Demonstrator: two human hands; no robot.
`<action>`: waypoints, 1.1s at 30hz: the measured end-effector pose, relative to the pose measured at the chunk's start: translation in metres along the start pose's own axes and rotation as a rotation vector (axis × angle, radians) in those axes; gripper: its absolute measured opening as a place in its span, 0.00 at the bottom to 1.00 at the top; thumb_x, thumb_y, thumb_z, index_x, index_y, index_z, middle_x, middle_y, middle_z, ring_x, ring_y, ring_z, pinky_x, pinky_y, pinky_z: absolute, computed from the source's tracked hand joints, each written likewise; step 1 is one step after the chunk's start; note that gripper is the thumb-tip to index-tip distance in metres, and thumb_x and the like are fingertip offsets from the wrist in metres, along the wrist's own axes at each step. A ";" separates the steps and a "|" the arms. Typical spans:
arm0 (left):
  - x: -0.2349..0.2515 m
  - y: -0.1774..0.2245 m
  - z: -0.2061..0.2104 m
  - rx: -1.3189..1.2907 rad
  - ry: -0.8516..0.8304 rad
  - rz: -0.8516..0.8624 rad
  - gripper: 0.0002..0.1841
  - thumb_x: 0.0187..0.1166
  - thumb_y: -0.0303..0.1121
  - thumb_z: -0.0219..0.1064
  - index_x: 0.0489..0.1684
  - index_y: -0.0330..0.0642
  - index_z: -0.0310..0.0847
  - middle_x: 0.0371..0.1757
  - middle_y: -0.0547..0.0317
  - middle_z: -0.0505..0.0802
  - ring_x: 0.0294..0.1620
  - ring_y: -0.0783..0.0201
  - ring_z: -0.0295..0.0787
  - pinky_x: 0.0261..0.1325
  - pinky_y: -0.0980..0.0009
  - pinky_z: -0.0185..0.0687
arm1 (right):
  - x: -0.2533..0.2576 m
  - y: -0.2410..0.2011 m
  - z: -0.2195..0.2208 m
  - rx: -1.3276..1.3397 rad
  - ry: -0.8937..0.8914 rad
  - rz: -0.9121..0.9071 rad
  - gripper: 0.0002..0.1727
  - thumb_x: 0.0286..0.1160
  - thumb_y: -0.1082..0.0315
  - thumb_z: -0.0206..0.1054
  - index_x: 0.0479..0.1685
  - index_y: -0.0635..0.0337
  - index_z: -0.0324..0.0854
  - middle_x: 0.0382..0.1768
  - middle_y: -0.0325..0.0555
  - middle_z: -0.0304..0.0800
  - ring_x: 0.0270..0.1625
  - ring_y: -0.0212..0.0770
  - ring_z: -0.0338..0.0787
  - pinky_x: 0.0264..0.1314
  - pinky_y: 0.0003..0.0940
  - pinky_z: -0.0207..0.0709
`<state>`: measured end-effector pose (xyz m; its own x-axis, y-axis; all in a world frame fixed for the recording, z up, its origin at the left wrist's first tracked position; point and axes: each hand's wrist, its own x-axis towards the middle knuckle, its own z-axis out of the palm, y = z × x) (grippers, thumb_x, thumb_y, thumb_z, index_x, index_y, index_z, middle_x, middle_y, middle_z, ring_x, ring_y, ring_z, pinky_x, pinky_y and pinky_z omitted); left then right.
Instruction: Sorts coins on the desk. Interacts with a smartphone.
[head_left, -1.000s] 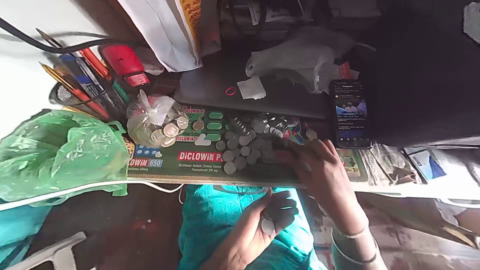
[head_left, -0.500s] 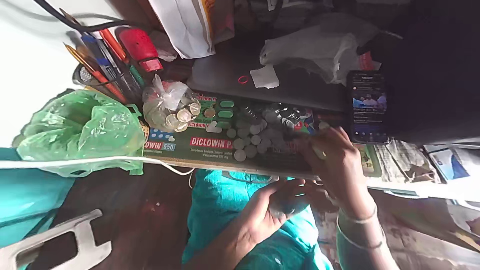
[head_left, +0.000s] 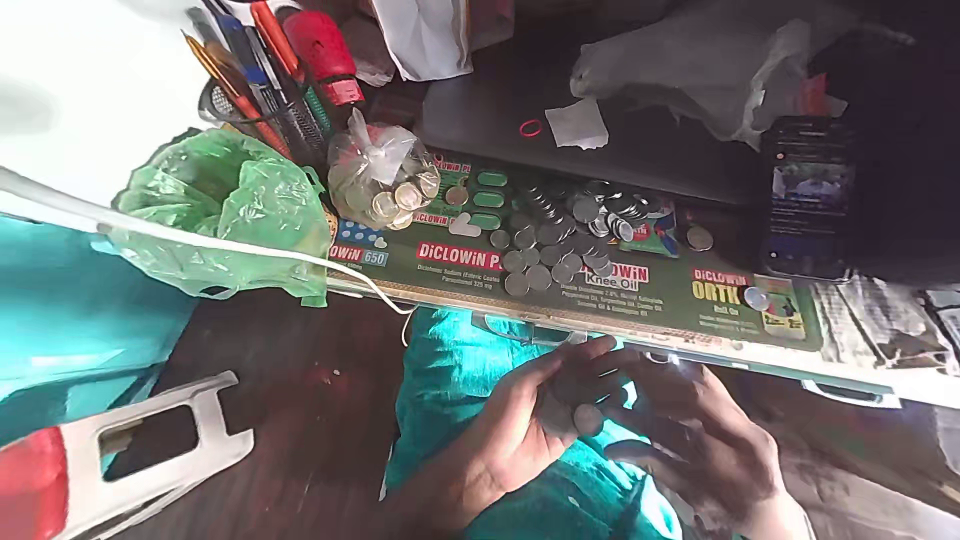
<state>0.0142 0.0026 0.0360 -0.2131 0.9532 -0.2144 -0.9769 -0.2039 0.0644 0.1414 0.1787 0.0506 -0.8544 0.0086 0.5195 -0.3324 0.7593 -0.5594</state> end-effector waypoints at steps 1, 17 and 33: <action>0.000 0.000 0.001 0.011 -0.007 0.000 0.27 0.95 0.38 0.35 0.80 0.31 0.70 0.76 0.41 0.83 0.79 0.51 0.80 0.80 0.60 0.74 | -0.004 0.001 0.005 -0.044 0.012 -0.034 0.12 0.75 0.53 0.76 0.53 0.41 0.88 0.48 0.33 0.83 0.53 0.30 0.81 0.61 0.24 0.73; -0.023 -0.002 -0.010 -0.004 -0.034 0.115 0.27 0.95 0.37 0.37 0.79 0.29 0.70 0.80 0.41 0.80 0.83 0.51 0.74 0.84 0.59 0.69 | -0.010 -0.030 0.053 0.531 0.290 0.607 0.04 0.75 0.63 0.74 0.41 0.49 0.92 0.39 0.30 0.90 0.39 0.23 0.88 0.42 0.17 0.85; -0.035 -0.017 -0.009 0.079 -0.037 0.175 0.27 0.95 0.40 0.37 0.84 0.34 0.66 0.81 0.46 0.79 0.80 0.57 0.77 0.78 0.65 0.74 | -0.026 -0.036 0.055 0.139 0.213 0.381 0.17 0.77 0.57 0.73 0.61 0.48 0.90 0.43 0.35 0.82 0.45 0.17 0.79 0.47 0.07 0.72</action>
<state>0.0379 -0.0289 0.0340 -0.3772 0.9127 -0.1572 -0.9203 -0.3504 0.1741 0.1538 0.1151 0.0214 -0.8300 0.4149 0.3728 -0.0731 0.5817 -0.8101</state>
